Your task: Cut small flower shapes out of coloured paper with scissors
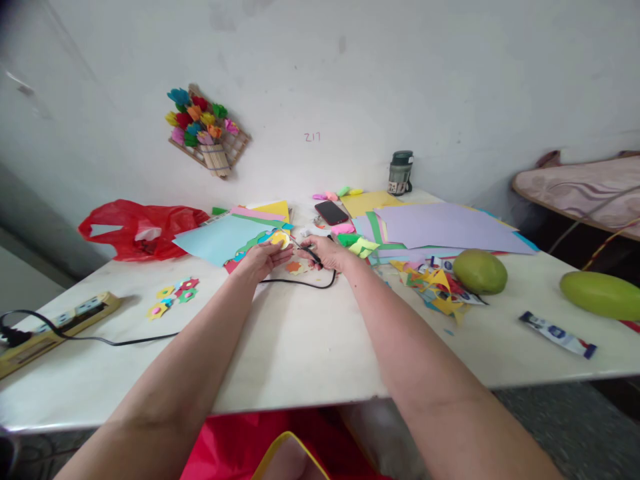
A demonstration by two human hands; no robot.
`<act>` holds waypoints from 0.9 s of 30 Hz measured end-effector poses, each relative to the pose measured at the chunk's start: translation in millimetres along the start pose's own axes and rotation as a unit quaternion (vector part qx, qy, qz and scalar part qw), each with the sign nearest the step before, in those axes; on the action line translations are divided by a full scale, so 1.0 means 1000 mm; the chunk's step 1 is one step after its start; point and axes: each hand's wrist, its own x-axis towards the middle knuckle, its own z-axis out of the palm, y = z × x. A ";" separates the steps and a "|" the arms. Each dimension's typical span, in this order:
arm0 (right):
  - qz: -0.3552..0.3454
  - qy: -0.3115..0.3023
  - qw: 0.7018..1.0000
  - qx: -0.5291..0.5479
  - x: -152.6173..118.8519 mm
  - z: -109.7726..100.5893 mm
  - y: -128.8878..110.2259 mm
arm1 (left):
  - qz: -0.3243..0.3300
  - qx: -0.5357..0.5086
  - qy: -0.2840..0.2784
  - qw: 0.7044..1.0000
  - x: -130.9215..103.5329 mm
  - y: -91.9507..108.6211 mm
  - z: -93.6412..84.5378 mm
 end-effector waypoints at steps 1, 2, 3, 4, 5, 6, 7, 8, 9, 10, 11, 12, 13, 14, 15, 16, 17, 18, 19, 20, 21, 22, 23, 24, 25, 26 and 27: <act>-0.001 0.000 1.000 0.003 0.000 0.000 0.001 | 0.003 -0.005 0.003 1.000 0.000 0.000 0.001; -0.002 -0.001 1.000 0.006 0.001 0.000 0.002 | 0.009 -0.010 0.007 1.000 0.000 0.000 0.001; -0.001 -0.002 1.000 0.009 0.001 0.000 0.002 | 0.014 -0.015 0.008 1.000 0.000 0.000 0.002; 0.000 -0.003 1.000 0.012 0.001 0.000 0.003 | 0.017 -0.019 0.008 1.000 0.000 0.000 0.003; 0.001 -0.003 1.000 0.015 0.001 0.000 0.003 | 0.019 -0.020 0.008 1.000 0.000 0.000 0.003; 0.000 -0.004 1.000 0.019 0.001 0.000 0.003 | 0.019 -0.021 0.007 1.000 0.000 -0.001 0.004; -0.002 -0.005 1.000 0.022 0.001 0.001 0.003 | 0.018 -0.020 0.006 1.000 0.000 -0.001 0.004; -0.004 -0.007 1.000 0.024 0.001 0.001 0.003 | 0.018 -0.018 0.005 1.000 0.000 -0.001 0.004; -0.007 -0.008 1.000 0.026 0.000 0.001 0.003 | 0.017 -0.017 0.004 1.000 0.000 -0.001 0.005; -0.010 -0.009 1.000 0.026 0.000 0.002 0.002 | 0.017 -0.017 0.003 1.000 0.000 -0.002 0.005; -0.011 -0.009 1.000 0.026 -0.001 0.002 0.002 | 0.017 -0.016 0.001 1.000 0.000 -0.002 0.005; -0.012 -0.010 1.000 0.025 -0.001 0.002 0.003 | 0.016 -0.015 -0.002 1.000 -0.001 -0.002 0.005; -0.013 -0.011 1.000 0.024 -0.001 0.001 0.003 | 0.015 -0.014 -0.006 1.000 -0.001 -0.002 0.005; -0.014 -0.011 1.000 0.025 -0.001 0.001 0.003 | 0.014 -0.012 -0.009 1.000 -0.001 -0.002 0.006; -0.014 -0.011 1.000 0.024 -0.001 0.001 0.004 | 0.013 -0.011 -0.012 1.000 -0.002 -0.002 0.006; -0.012 -0.012 1.000 0.021 -0.001 0.000 0.004 | 0.013 -0.009 -0.013 1.000 -0.002 -0.002 0.006; -0.011 -0.012 1.000 0.019 -0.001 0.000 0.004 | 0.012 -0.008 -0.014 1.000 -0.002 -0.002 0.006; -0.009 -0.013 1.000 0.017 -0.001 0.000 0.003 | 0.012 -0.007 -0.014 1.000 -0.002 -0.002 0.007; -0.007 -0.011 1.000 0.016 -0.002 0.001 0.002 | 0.011 -0.006 -0.013 1.000 -0.002 -0.002 0.007; -0.005 -0.010 1.000 0.018 -0.002 0.001 0.002 | 0.011 -0.005 -0.013 1.000 -0.002 -0.002 0.007; -0.005 -0.007 1.000 0.023 -0.002 0.002 0.001 | 0.010 -0.003 -0.012 1.000 -0.002 -0.002 0.007; -0.004 -0.003 1.000 0.029 -0.003 0.002 0.000 | 0.009 -0.001 -0.011 1.000 -0.002 -0.003 0.007; -0.004 0.000 0.999 0.036 -0.003 0.003 -0.001 | 0.009 0.000 -0.010 1.000 -0.002 -0.003 0.007; -0.005 0.003 0.999 0.046 -0.002 0.003 -0.001 | 0.009 0.001 -0.010 1.000 -0.002 -0.003 0.006; -0.006 0.004 0.998 0.054 -0.002 0.004 0.000 | 0.011 0.000 -0.010 1.000 -0.001 -0.003 0.006; -0.007 0.006 0.998 0.061 -0.001 0.004 0.000 | 0.013 -0.002 -0.011 1.000 -0.001 -0.003 0.006; -0.007 0.006 0.998 0.066 0.000 0.004 0.002 | 0.015 -0.002 -0.011 1.000 -0.001 -0.003 0.005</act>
